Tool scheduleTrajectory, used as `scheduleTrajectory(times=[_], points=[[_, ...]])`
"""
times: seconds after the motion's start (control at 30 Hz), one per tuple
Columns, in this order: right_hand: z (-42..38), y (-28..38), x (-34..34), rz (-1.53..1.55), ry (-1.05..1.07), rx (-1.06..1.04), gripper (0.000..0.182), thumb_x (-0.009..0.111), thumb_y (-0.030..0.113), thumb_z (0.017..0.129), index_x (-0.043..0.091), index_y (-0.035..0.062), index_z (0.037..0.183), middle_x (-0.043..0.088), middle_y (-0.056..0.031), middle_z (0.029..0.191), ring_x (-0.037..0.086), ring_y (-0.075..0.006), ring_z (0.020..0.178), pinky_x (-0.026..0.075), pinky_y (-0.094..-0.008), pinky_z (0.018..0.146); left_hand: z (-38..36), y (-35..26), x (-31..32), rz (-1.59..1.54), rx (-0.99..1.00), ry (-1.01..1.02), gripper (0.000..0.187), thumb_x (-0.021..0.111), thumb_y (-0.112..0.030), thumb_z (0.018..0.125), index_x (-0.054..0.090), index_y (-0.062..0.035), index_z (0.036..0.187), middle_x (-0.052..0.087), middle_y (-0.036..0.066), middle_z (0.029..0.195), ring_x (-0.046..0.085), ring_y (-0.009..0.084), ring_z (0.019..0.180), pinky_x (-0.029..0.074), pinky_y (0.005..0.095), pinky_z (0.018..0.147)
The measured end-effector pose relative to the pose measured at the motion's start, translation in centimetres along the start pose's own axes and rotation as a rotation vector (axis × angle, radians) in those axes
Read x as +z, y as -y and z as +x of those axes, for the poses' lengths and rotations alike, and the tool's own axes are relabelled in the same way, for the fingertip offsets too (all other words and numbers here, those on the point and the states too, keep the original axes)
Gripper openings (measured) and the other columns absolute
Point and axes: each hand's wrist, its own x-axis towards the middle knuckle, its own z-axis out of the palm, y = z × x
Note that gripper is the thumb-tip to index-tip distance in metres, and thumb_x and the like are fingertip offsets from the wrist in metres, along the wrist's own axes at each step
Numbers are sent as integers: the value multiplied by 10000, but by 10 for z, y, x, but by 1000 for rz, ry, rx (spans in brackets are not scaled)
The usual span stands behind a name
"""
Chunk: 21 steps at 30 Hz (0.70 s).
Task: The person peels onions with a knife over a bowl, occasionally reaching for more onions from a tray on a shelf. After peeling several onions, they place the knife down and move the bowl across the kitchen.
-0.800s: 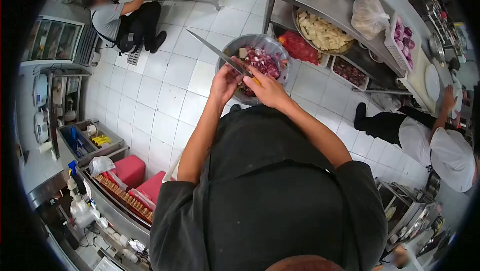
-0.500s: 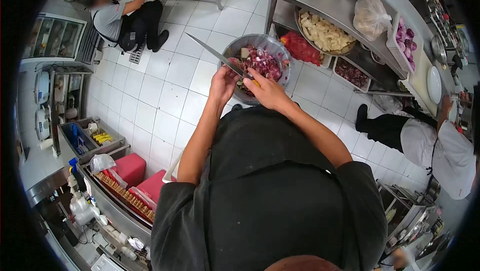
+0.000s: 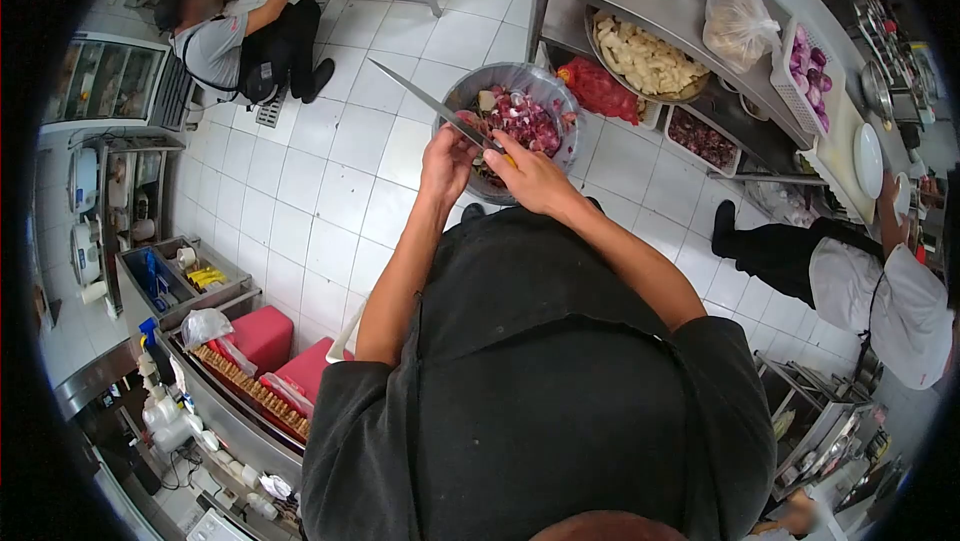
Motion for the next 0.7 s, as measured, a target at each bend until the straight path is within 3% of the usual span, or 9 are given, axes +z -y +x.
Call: scheduleTrajectory(times=[0.47, 0.7], points=[[11, -6, 9, -47, -24, -6, 706, 346, 553, 955, 352, 45, 1444, 601, -339, 1117, 560, -482, 1101, 415, -491, 979, -6, 1, 9, 4, -7, -6, 241, 494, -82, 911, 599, 5, 1109, 642, 59, 1002, 593, 140, 891, 480, 290, 794], [15, 0, 9, -99, -20, -1, 709, 347, 546, 956, 317, 51, 1463, 611, -345, 1081, 569, -494, 1069, 429, -510, 954, -3, 3, 3, 19, 7, -26, 243, 494, -93, 915, 611, 10, 1101, 644, 58, 977, 554, 123, 811, 470, 292, 784]])
